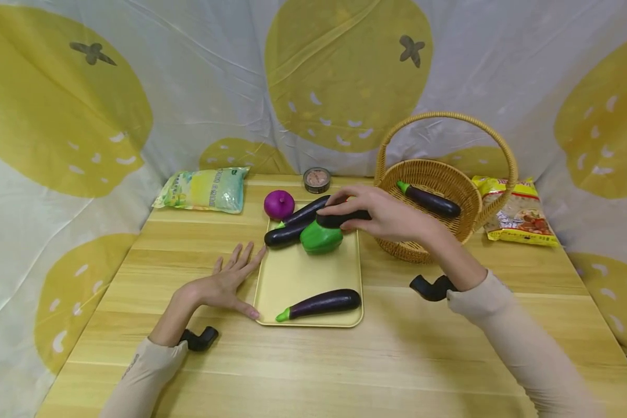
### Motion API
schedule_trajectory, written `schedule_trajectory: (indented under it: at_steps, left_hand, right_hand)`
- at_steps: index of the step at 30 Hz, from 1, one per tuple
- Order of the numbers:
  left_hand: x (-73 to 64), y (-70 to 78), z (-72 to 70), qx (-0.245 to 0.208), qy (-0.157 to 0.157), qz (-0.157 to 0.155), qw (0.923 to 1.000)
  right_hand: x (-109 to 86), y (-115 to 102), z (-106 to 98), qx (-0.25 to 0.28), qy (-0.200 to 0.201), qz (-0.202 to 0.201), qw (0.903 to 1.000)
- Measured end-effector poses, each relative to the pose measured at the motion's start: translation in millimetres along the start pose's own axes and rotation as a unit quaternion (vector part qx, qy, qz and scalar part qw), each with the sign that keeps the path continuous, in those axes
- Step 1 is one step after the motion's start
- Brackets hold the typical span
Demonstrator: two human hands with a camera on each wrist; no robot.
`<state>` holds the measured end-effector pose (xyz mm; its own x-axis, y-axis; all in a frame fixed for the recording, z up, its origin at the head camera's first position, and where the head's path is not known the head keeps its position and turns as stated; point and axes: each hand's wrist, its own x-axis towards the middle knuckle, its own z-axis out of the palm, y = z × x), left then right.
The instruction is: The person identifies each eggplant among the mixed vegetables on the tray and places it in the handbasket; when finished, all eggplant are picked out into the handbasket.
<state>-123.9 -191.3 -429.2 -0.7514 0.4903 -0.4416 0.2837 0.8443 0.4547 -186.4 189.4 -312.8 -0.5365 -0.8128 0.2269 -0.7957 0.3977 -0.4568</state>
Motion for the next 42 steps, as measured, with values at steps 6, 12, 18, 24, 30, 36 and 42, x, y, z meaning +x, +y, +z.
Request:
schedule_trajectory:
  at_steps: [6, 12, 18, 24, 30, 36, 42]
  left_hand:
    - [-1.1, -0.5, -0.5, -0.005, -0.001, -0.001, 1.0]
    - [-0.6, 0.3, -1.3, -0.007, 0.0, 0.002, 1.0]
    - [-0.7, 0.5, -1.7, -0.008, 0.001, 0.001, 1.0]
    - [-0.6, 0.3, -1.6, -0.011, 0.001, 0.0, 0.9999]
    - [0.4, 1.0, -1.8, -0.013, -0.001, 0.001, 0.9999]
    - [0.5, 0.2, -1.1, -0.014, -0.004, 0.001, 0.9999]
    - [0.7, -0.5, 0.6, -0.01, -0.007, 0.0, 0.9999]
  right_hand:
    - [-14.7, 16, -31, -0.013, 0.016, 0.071, 0.9972]
    - [-36.5, 53, -35, -0.001, 0.029, 0.14, 0.9898]
    - [-51.2, 81, -36, 0.001, 0.034, 0.167, 0.9853]
    - [-62.5, 105, -39, 0.028, 0.031, 0.226, 0.9733]
    - [-72.2, 128, -49, 0.041, 0.037, 0.283, 0.9575]
    - [-71.8, 146, -57, 0.043, 0.053, 0.341, 0.9376]
    - [-70.1, 161, -56, 0.03, 0.069, 0.362, 0.929]
